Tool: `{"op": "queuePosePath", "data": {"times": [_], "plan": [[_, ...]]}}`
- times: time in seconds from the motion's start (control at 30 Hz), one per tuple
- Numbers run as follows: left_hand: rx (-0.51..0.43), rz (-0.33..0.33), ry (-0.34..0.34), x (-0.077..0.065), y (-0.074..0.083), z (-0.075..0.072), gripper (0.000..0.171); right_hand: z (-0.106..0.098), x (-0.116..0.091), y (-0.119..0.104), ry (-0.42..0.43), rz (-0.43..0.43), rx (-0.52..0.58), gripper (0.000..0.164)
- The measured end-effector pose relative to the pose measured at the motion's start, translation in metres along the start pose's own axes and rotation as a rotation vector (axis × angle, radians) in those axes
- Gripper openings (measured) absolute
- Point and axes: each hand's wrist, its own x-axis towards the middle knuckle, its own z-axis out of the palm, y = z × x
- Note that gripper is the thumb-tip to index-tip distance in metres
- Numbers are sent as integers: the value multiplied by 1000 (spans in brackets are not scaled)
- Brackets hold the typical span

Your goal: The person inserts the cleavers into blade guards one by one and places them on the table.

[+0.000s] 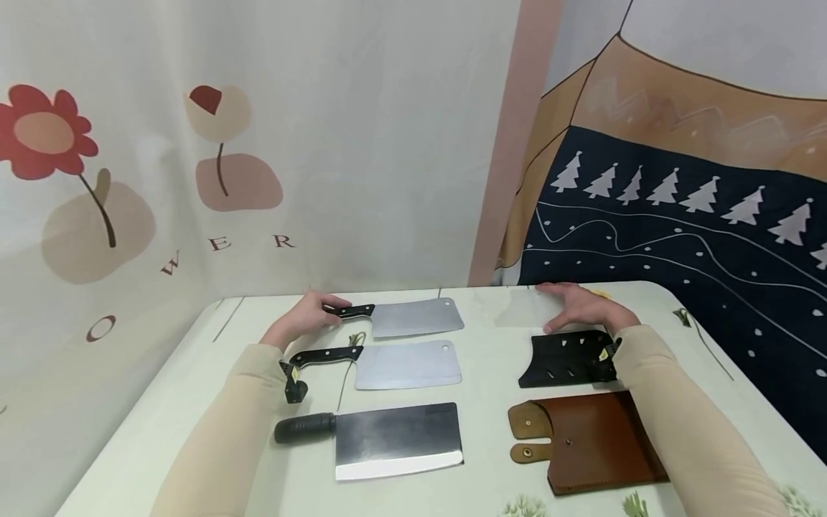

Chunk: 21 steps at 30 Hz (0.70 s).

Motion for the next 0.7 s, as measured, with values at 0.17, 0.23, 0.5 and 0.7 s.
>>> {"op": "queuePosePath", "data": {"times": [0.17,0.23,0.5,0.7], "plan": [[-4,-9,-15,1,-2,0,44,1,1,-1,28,-6,7,96],[-8,-10,-21,0,-1,-1,45,1,1,-1,37,-7,10,95],[-64,-13,-30,-8,5,-9,44,-1,-1,-1,57,-17,-45,91],[-110,-39,-32,-16,7,-14,43,-3,-5,-8,76,-47,-85,90]]}}
